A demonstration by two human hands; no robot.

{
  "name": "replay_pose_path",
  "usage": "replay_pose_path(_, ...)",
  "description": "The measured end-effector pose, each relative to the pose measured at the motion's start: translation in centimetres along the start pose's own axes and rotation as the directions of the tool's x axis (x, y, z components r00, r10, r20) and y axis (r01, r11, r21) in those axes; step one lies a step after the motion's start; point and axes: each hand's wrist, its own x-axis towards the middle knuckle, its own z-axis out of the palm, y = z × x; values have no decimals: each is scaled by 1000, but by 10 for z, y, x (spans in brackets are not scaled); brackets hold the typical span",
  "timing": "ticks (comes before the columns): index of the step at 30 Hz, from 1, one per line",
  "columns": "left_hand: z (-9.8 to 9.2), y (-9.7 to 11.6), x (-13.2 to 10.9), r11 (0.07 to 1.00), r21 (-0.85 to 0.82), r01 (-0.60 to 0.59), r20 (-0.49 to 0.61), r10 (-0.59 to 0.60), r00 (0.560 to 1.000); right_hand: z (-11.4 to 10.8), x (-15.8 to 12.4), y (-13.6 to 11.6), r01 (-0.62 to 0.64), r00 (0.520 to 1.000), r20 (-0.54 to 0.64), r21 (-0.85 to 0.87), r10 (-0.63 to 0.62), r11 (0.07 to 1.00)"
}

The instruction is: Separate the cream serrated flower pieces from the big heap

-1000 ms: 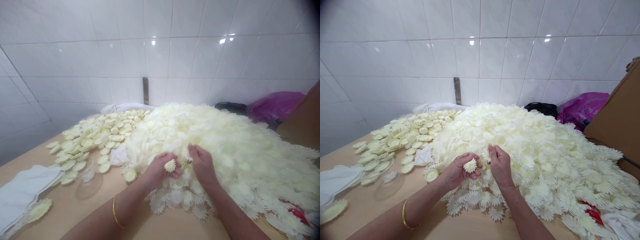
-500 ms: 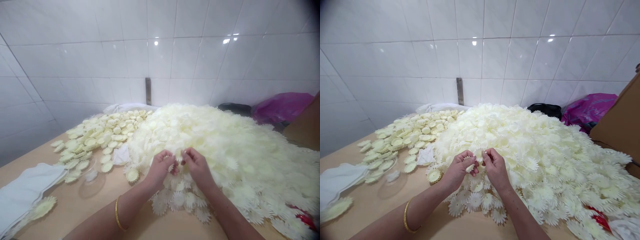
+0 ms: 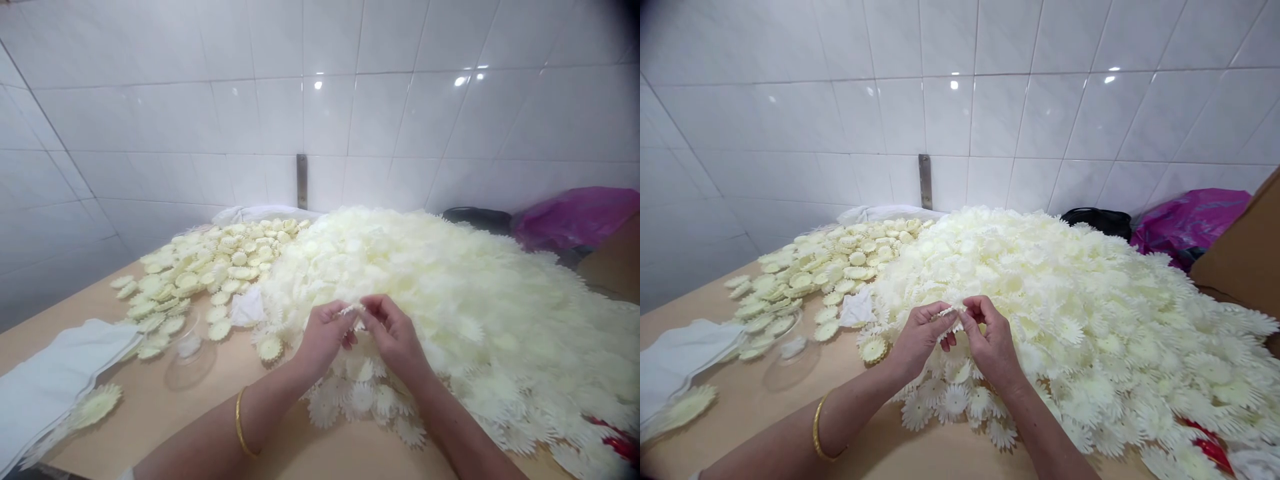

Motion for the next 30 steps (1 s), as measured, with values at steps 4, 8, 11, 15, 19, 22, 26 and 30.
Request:
replay_pose_path(4, -1, -3, 1, 999, -35, -3, -34, 1, 999, 0, 1, -6, -10, 999, 46, 79, 6, 997)
replay_pose_path(8, -1, -4, 1, 998, -60, 24, -90, -29, 996, -2, 2, -9, -52, 998, 50, 172, 44, 984)
replay_pose_path(11, -1, -3, 1, 996, -69, 48, -96, -55, 994, -3, 3, -8, -128, 990, 87, 243, 110, 962)
replay_pose_path(15, -1, -1, 2, 989, -121, 88, -57, -95, 994, -3, 3, -6, -224, 968, 190, 350, 165, 910)
replay_pose_path(19, 2, 1, 2, 973, -195, 122, 28, -119, 992, -1, 4, -5, -288, 941, 290, 415, 174, 863)
replay_pose_path(22, 2, 1, 3, 968, -196, 155, 54, -147, 988, -3, 6, 1, -276, 961, 134, 467, 241, 840)
replay_pose_path(26, -2, 2, 5, 999, -4, 48, -43, -48, 998, -8, 11, 8, -199, 956, -73, 552, 285, 810)
replay_pose_path(30, -6, 8, 3, 920, 363, -149, -142, 212, 967, -9, 12, 6, -175, 962, -83, 545, 260, 820)
